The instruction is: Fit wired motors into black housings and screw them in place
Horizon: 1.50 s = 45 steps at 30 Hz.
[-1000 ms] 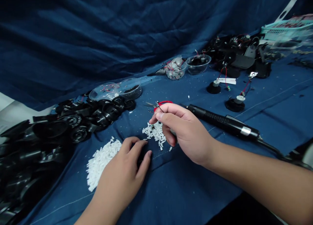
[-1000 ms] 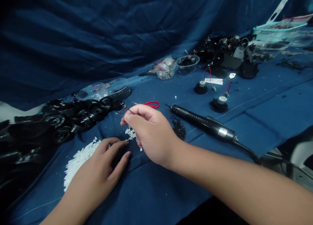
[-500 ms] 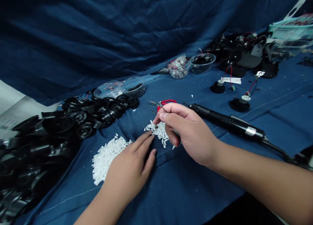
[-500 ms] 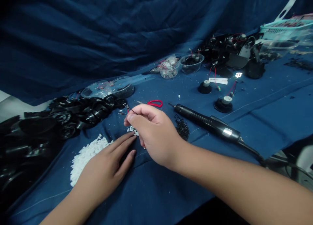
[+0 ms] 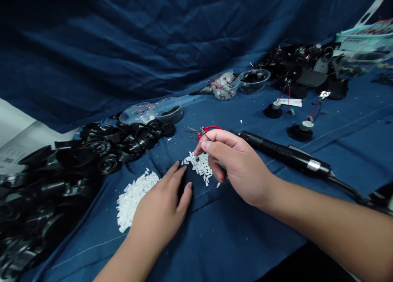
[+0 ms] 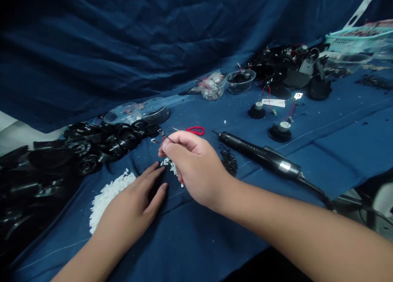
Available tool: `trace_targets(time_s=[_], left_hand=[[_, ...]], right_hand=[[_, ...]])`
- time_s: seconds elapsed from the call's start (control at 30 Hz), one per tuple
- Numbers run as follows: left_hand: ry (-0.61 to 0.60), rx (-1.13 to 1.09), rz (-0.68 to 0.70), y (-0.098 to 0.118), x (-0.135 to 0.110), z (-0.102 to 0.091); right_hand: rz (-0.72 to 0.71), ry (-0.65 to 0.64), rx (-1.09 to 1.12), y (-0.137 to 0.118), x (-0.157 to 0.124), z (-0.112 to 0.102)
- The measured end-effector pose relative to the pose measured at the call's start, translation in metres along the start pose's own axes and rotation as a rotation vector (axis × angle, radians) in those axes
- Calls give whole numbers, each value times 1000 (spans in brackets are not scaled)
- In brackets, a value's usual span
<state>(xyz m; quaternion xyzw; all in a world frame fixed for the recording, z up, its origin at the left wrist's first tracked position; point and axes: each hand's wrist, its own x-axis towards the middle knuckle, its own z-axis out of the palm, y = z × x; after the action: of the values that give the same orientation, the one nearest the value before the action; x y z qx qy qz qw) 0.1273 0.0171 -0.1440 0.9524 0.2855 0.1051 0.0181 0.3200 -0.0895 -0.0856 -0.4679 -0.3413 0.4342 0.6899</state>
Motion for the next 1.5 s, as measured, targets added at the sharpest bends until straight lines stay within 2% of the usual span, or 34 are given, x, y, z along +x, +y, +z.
trace_targets(time_s=[0.23, 0.4, 0.6, 0.73, 0.97, 1.13, 1.5], left_hand=[[-20, 23, 119, 0, 1, -2], [-49, 8, 145, -1, 0, -3], [-12, -37, 171, -2, -4, -4], [21, -41, 212, 0, -6, -8], [51, -71, 440, 21, -7, -21], [27, -54, 421, 29, -9, -17], [-32, -12, 381, 25, -5, -11]], right_hand=[[-2, -5, 0, 3, 1, 1], [-17, -10, 8, 4, -1, 3], [-33, -4, 19, 3, -2, 2], [-68, 52, 50, 1, -1, 1], [-88, 93, 68, -1, -2, 1], [-102, 92, 87, -2, -3, 1], [-104, 115, 64, -3, -3, 0]])
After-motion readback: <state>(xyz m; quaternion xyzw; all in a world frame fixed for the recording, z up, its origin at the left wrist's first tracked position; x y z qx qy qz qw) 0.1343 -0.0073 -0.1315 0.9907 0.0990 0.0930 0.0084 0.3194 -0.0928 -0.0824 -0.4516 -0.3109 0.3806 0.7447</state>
